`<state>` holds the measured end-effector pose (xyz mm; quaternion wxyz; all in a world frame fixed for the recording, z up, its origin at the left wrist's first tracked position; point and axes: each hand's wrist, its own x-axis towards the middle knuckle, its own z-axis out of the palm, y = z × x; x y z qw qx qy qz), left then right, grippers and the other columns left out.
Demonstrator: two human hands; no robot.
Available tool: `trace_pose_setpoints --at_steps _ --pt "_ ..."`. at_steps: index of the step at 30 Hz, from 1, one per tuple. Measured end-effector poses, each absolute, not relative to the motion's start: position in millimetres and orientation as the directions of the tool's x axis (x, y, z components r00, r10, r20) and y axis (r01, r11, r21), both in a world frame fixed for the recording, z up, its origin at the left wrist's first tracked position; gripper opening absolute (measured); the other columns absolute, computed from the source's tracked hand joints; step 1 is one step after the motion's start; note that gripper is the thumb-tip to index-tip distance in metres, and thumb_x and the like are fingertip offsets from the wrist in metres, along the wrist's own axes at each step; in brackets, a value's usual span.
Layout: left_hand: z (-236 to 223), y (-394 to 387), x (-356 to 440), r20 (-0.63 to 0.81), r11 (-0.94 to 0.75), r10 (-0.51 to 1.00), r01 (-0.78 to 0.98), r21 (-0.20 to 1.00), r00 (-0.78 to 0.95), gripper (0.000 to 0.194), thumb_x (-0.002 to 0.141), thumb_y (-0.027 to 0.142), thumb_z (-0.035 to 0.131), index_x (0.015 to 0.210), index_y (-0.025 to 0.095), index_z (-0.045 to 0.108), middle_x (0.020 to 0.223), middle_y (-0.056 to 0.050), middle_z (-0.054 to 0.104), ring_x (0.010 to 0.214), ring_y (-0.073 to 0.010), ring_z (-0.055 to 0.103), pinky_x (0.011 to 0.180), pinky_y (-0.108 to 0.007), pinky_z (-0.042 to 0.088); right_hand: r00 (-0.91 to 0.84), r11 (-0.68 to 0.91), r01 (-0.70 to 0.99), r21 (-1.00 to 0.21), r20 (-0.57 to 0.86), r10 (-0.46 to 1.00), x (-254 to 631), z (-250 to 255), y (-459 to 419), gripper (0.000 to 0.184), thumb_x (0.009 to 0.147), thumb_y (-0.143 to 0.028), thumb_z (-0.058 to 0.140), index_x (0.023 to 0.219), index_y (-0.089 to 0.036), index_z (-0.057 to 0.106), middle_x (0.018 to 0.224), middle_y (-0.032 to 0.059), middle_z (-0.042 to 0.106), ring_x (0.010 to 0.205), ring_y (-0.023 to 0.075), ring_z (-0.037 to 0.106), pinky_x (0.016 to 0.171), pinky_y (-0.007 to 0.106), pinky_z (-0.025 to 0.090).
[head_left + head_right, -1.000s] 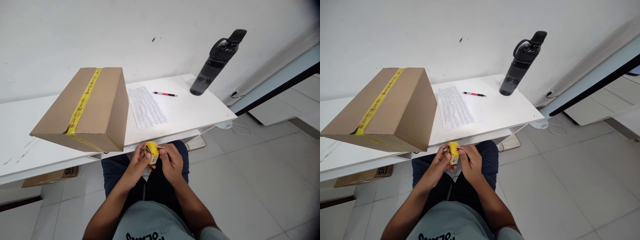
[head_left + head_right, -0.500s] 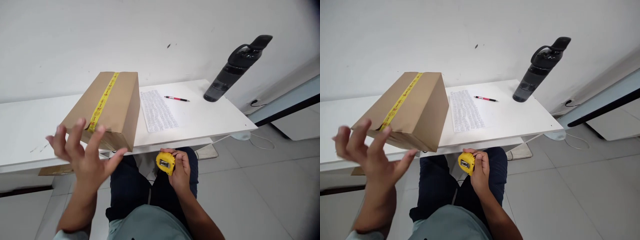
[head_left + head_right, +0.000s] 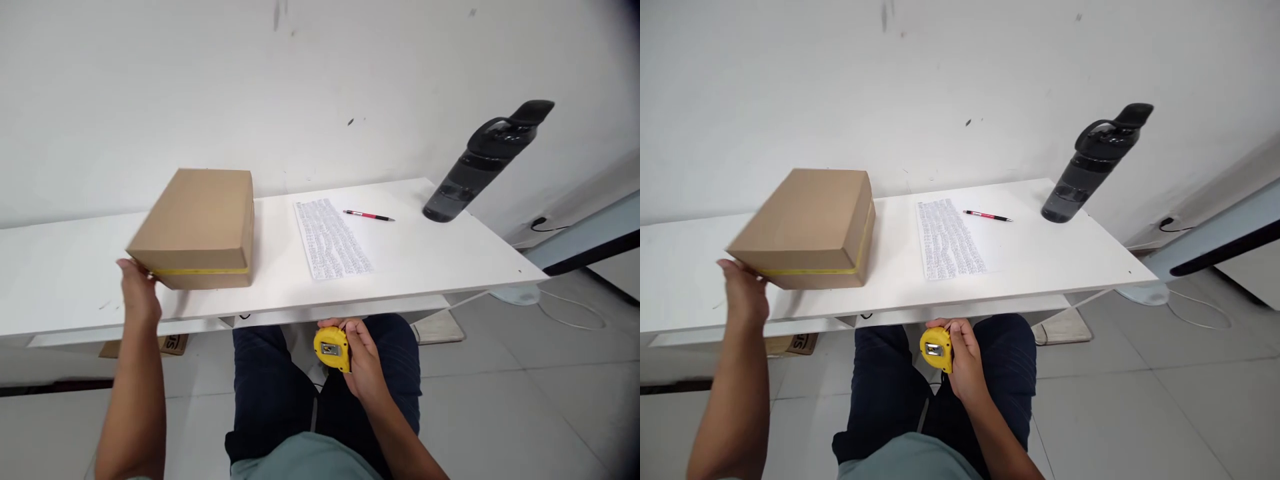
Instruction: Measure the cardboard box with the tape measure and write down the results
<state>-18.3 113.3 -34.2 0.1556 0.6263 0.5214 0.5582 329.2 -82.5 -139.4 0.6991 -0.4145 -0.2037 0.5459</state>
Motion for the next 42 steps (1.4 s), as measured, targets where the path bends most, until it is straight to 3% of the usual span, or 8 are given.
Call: trace_pose_setpoints --at_steps 3,8,13,16,23,28,34,42 --pt "-57.6 89.8 -1.6 0.443 -0.336 0.87 0.399 0.853 -0.217 0.08 0.092 0.084 0.015 0.116 0.021 0.059 0.114 -0.009 0.069 0.105 -0.0241 0.065 0.083 -0.04 0.058 0.284 0.027 -0.589 -0.808 -0.176 0.942 322.9 -142.0 -83.2 0.033 0.09 -0.056 0.068 0.083 -0.024 0.061 0.095 0.0059 0.079 0.083 0.023 0.073 0.072 0.038 0.06" --pt "-88.3 -5.5 68.9 0.586 -0.405 0.704 0.451 0.795 -0.402 0.048 0.102 0.056 0.046 0.139 0.027 0.053 0.146 -0.012 0.055 0.134 -0.0256 0.055 0.106 -0.041 0.049 0.187 -0.054 -0.686 -0.726 -0.248 0.951 310.9 -138.6 -85.3 0.031 0.087 -0.052 0.073 0.081 -0.024 0.06 0.094 0.0048 0.08 0.087 0.0237 0.074 0.076 0.039 0.06" --pt "-135.5 -87.0 143.6 0.736 -0.804 0.559 0.464 0.371 0.381 0.062 0.088 0.055 0.069 0.14 0.025 0.054 0.138 -0.016 0.059 0.129 -0.0309 0.059 0.105 -0.046 0.051 0.075 -0.18 -0.774 -0.607 -0.371 0.925 304.6 -130.9 -81.3 0.03 0.081 -0.049 0.077 0.08 -0.024 0.06 0.09 0.0038 0.08 0.092 0.0269 0.076 0.08 0.043 0.062" --pt "-154.8 -95.2 161.2 0.673 -0.846 0.518 0.434 0.311 0.527 0.065 0.085 0.053 0.074 0.139 0.025 0.052 0.146 -0.019 0.051 0.141 -0.0374 0.048 0.109 -0.054 0.048 0.0 -0.236 -0.77 -0.593 -0.369 0.929 308.0 -124.0 -85.0 0.03 0.084 -0.052 0.072 0.084 -0.025 0.058 0.099 0.0053 0.08 0.099 0.0286 0.075 0.078 0.044 0.063" --pt "-149.8 -64.0 146.9 0.611 -0.802 0.594 0.317 0.507 0.524 0.049 0.094 0.03 0.063 0.139 0.034 0.046 0.146 -0.01 0.058 0.136 -0.0263 0.056 0.117 -0.053 0.039 -0.087 -0.231 -0.648 -0.725 -0.23 0.969 319.4 -111.6 -104.1 0.039 0.084 -0.058 0.073 0.091 -0.028 0.05 0.124 0.007 0.073 0.103 0.0256 0.072 0.072 0.04 0.063" --pt "-140.6 -69.2 147.7 0.487 -0.617 0.773 0.299 0.728 0.408 0.047 0.101 0.047 0.05 0.142 0.023 0.046 0.134 -0.015 0.063 0.13 -0.0277 0.058 0.114 -0.051 0.042 -0.087 -0.114 -0.626 -0.771 -0.076 0.993 315.7 -123.6 -106.7 0.05 0.075 -0.056 0.084 0.102 -0.029 0.051 0.131 0.0064 0.065 0.11 0.0242 0.067 0.076 0.041 0.065" --pt "-132.3 -78.3 160.2 0.159 -0.196 0.973 0.23 0.953 0.17 0.049 0.101 0.056 0.047 0.136 0.023 0.055 0.141 -0.014 0.056 0.13 -0.0267 0.055 0.111 -0.044 0.045 0.057 -0.125 -0.543 -0.83 -0.185 0.981 304.0 -135.5 -104.9 0.054 0.068 -0.035 0.091 0.105 -0.03 0.052 0.094 -0.0042 0.059 0.081 0.0145 0.064 0.059 0.028 0.065" --pt "-138.3 -70.1 155.2 0.001 0.005 0.962 -0.022 1.0 0.272 0.069 0.084 0.056 0.075 0.141 0.025 0.053 0.141 -0.013 0.06 0.124 -0.0261 0.06 0.106 -0.039 0.048 -0.017 -0.199 -0.591 -0.782 -0.234 0.972 317.9 -139.6 -99.2 0.048 0.08 -0.054 0.079 0.102 -0.027 0.046 0.058 -0.0098 0.062 0.038 0.0113 0.056 0.037 0.021 0.047"
